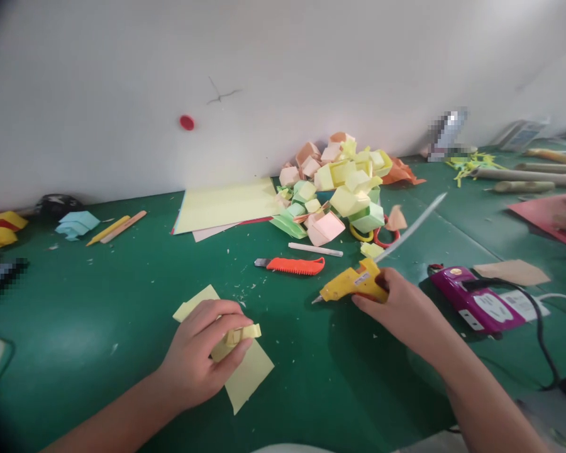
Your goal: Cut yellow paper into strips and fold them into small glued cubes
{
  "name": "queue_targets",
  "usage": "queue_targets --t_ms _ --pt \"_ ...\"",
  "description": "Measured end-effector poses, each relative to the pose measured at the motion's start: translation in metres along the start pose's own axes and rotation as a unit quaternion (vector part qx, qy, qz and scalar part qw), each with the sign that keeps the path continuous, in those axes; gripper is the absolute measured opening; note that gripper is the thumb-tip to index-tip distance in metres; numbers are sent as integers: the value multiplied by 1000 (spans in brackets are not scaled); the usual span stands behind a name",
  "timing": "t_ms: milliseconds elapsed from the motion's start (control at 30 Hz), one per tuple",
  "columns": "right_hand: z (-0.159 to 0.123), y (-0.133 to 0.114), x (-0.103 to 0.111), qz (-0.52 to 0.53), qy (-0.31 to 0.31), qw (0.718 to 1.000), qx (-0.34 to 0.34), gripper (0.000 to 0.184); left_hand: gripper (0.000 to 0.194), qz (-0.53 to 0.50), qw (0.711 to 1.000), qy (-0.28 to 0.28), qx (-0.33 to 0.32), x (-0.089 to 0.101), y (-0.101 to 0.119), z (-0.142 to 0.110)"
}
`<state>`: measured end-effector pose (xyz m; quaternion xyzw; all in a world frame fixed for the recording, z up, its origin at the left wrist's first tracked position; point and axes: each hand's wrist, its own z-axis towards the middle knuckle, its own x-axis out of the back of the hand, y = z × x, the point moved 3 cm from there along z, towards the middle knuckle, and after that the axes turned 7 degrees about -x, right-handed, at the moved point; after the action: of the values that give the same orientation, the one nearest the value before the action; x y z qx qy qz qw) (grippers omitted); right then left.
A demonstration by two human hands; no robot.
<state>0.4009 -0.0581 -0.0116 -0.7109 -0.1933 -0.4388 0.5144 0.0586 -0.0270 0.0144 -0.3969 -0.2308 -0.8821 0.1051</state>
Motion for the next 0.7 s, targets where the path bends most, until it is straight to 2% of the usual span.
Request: queue_targets --t_ms 67,167,267,367,567,700 --pt "-4 -5 2 90 -71 993 -26 35 11 -3 1000 8 2 0 -1 -1" --pt "-14 -21 -3 164 -167 970 -70 39 16 -9 1000 20 -4 0 -2 -1" --pt "-23 -41 -11 241 -211 947 -22 42 20 -14 999 28 -15 2 -3 0" --pt "-29 -49 -23 254 -264 930 11 41 17 -20 999 37 -13 3 -5 1" --pt "-42 -47 -38 234 -334 913 28 42 22 -16 999 41 -10 1 -7 2" --pt "-47 -56 -37 213 -310 924 64 43 26 -18 998 52 -21 0 -7 2"
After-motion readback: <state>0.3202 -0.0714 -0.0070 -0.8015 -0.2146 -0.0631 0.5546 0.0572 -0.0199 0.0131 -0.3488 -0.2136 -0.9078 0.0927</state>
